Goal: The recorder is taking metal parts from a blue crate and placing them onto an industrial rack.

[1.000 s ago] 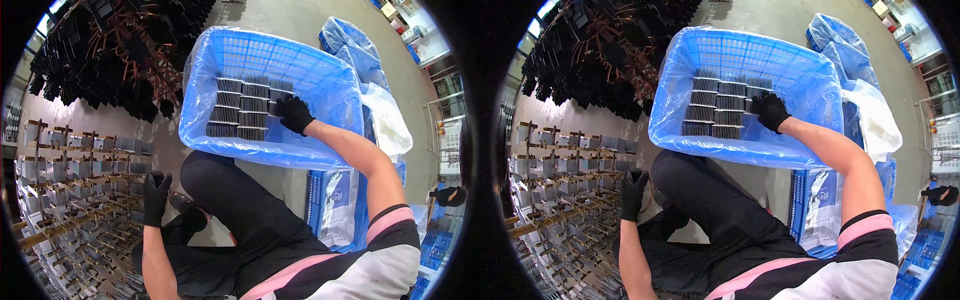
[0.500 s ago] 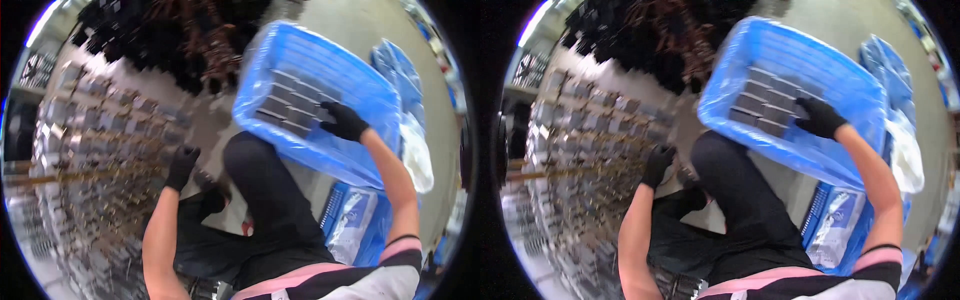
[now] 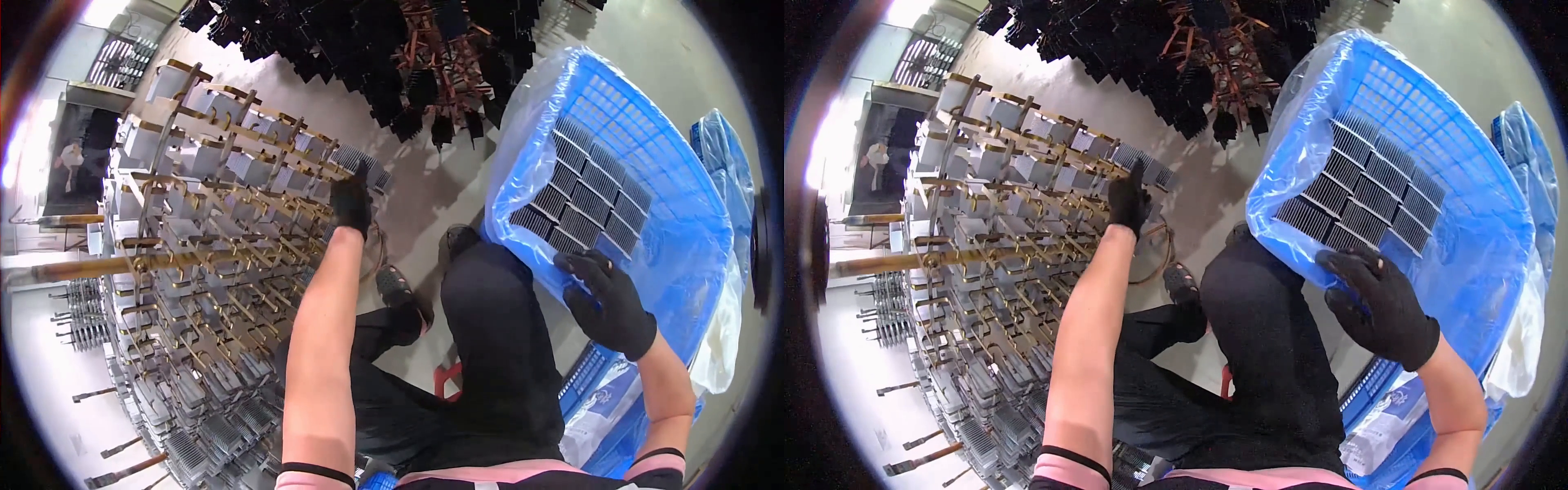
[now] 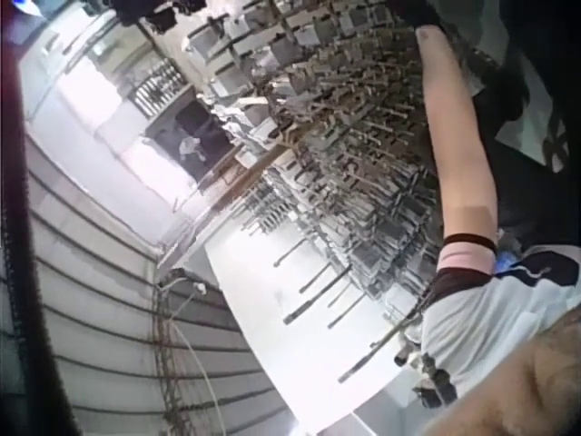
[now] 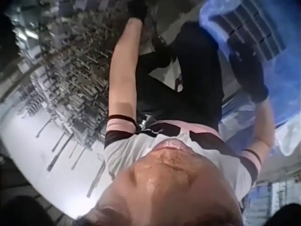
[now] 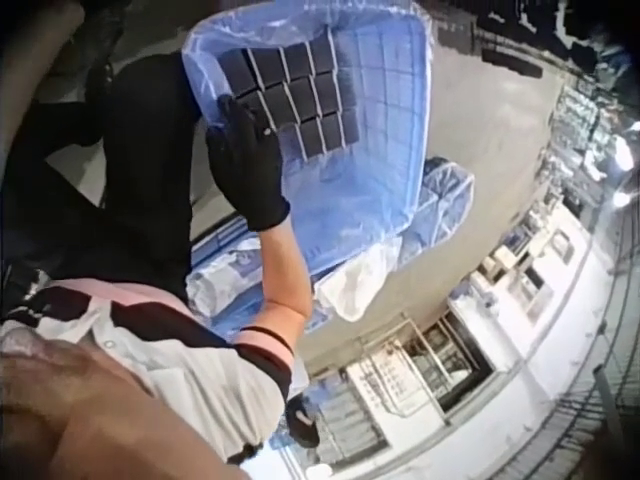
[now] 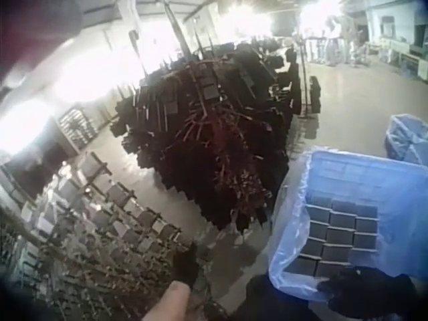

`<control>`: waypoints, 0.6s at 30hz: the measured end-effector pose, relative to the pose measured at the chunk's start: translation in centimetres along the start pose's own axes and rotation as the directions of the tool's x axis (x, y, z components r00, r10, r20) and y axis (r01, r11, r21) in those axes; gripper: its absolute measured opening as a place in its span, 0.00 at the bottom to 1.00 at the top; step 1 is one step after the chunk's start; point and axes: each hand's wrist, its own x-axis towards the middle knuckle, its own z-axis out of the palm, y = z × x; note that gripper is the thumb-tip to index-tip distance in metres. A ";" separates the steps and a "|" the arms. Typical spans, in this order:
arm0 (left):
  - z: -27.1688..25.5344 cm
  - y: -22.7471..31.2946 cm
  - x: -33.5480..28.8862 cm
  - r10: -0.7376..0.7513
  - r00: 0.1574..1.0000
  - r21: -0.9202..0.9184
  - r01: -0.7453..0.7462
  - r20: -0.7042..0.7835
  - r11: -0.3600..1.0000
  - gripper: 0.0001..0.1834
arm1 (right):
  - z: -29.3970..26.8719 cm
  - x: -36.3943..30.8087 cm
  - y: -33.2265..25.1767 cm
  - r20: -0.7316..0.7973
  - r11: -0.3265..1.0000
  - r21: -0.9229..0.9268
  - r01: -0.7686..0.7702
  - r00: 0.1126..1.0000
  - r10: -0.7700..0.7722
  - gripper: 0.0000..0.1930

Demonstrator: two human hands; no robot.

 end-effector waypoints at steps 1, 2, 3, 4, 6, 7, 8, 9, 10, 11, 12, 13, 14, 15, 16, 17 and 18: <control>-0.1 0.8 0.6 0.023 0.999 0.030 -0.022 -0.028 0.999 0.18 | 0.1 0.3 0.2 0.003 1.000 0.011 0.002 1.000 -0.002 0.23; 0.0 1.5 1.1 0.045 0.998 0.060 -0.042 -0.052 0.997 0.18 | 0.1 0.5 0.4 0.014 0.999 0.046 -0.022 1.000 0.021 0.23; 0.4 1.8 2.0 0.065 0.996 0.090 -0.059 -0.063 0.994 0.18 | 0.1 0.6 0.3 0.022 0.996 0.073 -0.055 0.998 0.053 0.23; 1.0 2.0 2.7 0.085 0.994 0.119 -0.076 -0.071 0.990 0.18 | 0.0 0.6 0.3 0.030 0.991 0.099 -0.089 0.996 0.087 0.23; -0.3 1.0 5.1 0.174 0.977 0.209 -0.147 -0.120 0.967 0.20 | 0.1 0.9 0.1 0.032 0.996 0.075 -0.056 0.998 0.053 0.24; -1.4 0.3 6.2 0.266 0.951 0.290 -0.213 -0.156 0.933 0.24 | 0.1 1.1 -0.1 0.035 0.999 0.038 -0.018 0.999 0.016 0.24; -1.0 -0.3 6.6 0.346 0.923 0.366 -0.267 -0.169 0.892 0.28 | 0.2 1.1 0.1 0.039 1.000 -0.010 0.003 0.999 -0.003 0.25; -0.8 -0.6 7.1 0.343 0.924 0.373 -0.263 -0.167 0.890 0.28 | 0.3 1.1 0.3 0.040 1.000 -0.002 -0.003 0.999 0.003 0.25; 0.7 -0.8 7.0 0.283 0.938 0.438 -0.173 -0.200 0.882 0.30 | 0.3 0.9 0.6 0.029 1.000 -0.001 -0.017 0.999 0.017 0.25; 2.1 -0.9 6.9 0.227 0.945 0.499 -0.082 -0.237 0.863 0.32 | 0.2 0.6 0.8 0.018 1.000 0.001 -0.030 0.999 0.030 0.25; 3.5 -1.1 6.6 0.174 0.945 0.554 0.008 -0.277 0.833 0.35 | 0.1 0.4 1.1 0.006 0.999 0.001 -0.043 0.999 0.043 0.26; 3.6 -1.2 6.8 0.182 0.945 0.555 -0.001 -0.272 0.832 0.35 | 0.0 0.4 1.2 -0.003 0.999 0.000 -0.041 0.999 0.041 0.26; 3.0 -1.9 7.3 0.375 0.920 0.698 -0.193 -0.117 0.690 0.36 | 0.0 0.5 1.1 -0.001 1.000 -0.011 -0.026 1.000 0.026 0.26; 1.9 -2.9 7.9 0.524 0.849 0.790 -0.365 0.065 0.493 0.37 | 0.0 0.6 0.9 0.003 1.000 -0.019 -0.011 1.000 0.011 0.26; 0.9 -3.7 8.6 0.619 0.740 0.823 -0.507 0.263 0.257 0.38 | 0.0 0.6 0.7 0.007 1.000 -0.028 0.005 1.000 -0.005 0.26; -1.0 -3.9 9.4 0.631 0.733 0.834 -0.496 0.252 0.243 0.38 | 0.0 0.8 0.6 0.000 1.000 -0.013 0.027 1.000 -0.027 0.26; -3.1 -4.1 10.4 0.604 0.765 0.851 -0.455 0.223 0.262 0.35 | 0.0 1.0 0.4 0.004 0.999 0.004 0.041 0.999 -0.041 0.26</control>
